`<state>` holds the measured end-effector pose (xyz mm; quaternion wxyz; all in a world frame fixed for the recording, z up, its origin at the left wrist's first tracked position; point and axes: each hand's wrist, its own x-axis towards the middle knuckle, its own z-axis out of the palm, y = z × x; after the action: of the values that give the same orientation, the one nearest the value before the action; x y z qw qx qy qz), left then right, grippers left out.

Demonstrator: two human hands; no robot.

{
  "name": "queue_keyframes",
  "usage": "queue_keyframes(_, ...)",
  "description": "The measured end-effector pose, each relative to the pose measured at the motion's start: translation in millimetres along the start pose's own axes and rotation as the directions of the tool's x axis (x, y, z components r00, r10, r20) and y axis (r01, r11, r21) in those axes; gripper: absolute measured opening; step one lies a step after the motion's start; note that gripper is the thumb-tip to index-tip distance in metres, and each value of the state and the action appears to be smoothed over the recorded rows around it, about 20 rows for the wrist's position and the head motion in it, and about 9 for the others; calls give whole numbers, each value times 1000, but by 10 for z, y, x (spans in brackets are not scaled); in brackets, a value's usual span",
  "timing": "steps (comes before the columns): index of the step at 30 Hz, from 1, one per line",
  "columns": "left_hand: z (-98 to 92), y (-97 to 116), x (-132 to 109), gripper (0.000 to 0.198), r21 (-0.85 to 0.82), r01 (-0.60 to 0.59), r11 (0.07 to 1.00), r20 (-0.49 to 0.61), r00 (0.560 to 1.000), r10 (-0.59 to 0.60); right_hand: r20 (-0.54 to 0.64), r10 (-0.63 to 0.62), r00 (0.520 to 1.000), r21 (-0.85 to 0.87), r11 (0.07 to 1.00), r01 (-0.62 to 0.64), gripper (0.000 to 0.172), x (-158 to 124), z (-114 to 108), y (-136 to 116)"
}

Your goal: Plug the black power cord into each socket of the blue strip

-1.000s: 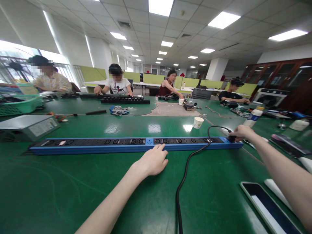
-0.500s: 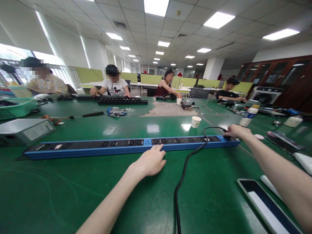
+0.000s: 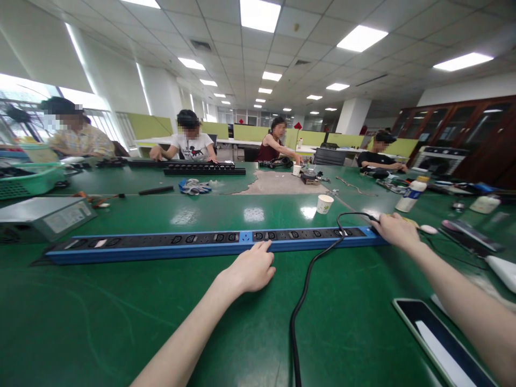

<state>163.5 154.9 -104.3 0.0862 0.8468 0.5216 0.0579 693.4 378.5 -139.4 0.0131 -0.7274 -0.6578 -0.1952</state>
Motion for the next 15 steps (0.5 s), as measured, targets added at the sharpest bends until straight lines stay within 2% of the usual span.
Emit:
queue_keyframes(5,-22,-2,-13,35,-20,-11,1000,4,1000,11,80,91,993,41,995,-95,66,80,16,16)
queue_keyframes(11,1,4,-3,34,-14,-15,1000,-22,1000,15,68,163,984,182,968,-173,60,334,-139,290)
queue_keyframes(15,16,4,1,33,-10,-14,1000,-29,999,14,2,144,990,183,973,-142,54,257,-97,384)
